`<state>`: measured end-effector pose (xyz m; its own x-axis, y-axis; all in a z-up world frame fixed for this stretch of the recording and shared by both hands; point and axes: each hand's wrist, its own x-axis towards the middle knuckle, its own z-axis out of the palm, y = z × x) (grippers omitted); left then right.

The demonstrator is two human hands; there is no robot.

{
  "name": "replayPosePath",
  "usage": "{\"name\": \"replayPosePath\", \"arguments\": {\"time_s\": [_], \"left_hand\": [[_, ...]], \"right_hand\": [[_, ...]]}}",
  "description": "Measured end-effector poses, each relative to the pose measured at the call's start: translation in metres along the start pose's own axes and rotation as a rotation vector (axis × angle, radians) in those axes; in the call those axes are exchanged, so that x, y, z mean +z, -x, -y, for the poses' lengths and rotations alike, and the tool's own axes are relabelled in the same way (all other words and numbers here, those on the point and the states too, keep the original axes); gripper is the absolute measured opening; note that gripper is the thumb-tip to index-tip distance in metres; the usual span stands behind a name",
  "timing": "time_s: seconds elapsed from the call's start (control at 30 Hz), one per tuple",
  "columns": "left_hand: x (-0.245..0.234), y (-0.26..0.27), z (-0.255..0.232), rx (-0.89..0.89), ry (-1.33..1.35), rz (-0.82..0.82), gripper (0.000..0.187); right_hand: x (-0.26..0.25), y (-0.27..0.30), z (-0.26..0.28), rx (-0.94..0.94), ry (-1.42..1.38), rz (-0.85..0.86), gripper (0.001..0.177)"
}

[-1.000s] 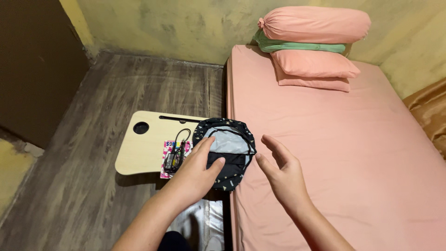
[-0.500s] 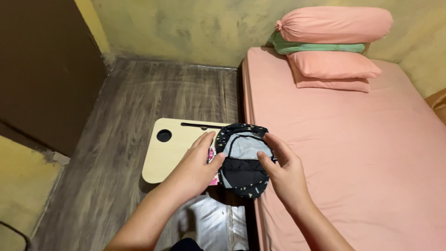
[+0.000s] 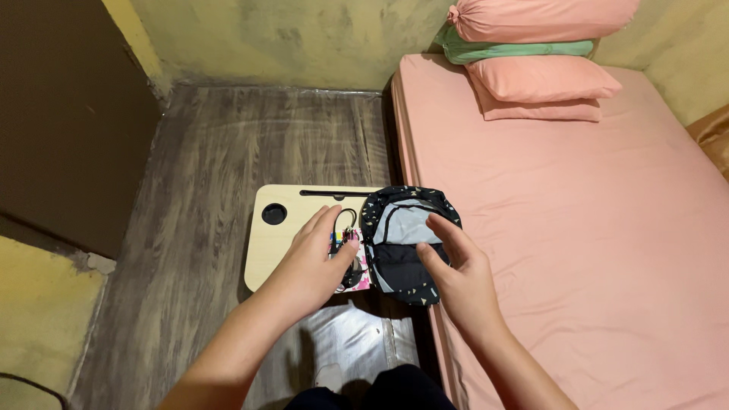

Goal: The person opens a small black bag resting on a folding table beside the bed, takes out a laptop charger, wraps the cable around the charger brick, carries it to a desk, and places it next to a closed laptop.

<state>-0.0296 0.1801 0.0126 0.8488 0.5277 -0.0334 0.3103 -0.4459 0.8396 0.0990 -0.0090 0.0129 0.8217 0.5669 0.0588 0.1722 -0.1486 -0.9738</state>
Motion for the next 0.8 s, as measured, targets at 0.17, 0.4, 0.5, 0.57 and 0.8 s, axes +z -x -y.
{"name": "replayPosePath", "arguments": {"time_s": [0.17,0.4,0.5,0.57,0.8], "left_hand": [[0.002,0.000,0.001,0.010,0.001,0.013,0.067],[0.008,-0.003,-0.005,-0.026,0.053,0.013,0.067],[0.011,-0.009,-0.011,-0.014,0.054,-0.016,0.065],[0.015,-0.015,-0.016,-0.032,0.076,-0.022,0.065],[0.038,-0.029,-0.030,-0.056,0.108,-0.073,0.066]], "right_hand": [[-0.004,-0.001,0.001,0.033,0.047,-0.006,0.053],[-0.012,-0.016,-0.001,0.035,0.061,0.043,0.053],[-0.015,-0.028,-0.001,0.012,0.031,0.070,0.054],[-0.020,-0.037,-0.001,0.023,0.088,0.068,0.053],[-0.038,-0.062,-0.008,-0.013,-0.010,0.131,0.055]]}}
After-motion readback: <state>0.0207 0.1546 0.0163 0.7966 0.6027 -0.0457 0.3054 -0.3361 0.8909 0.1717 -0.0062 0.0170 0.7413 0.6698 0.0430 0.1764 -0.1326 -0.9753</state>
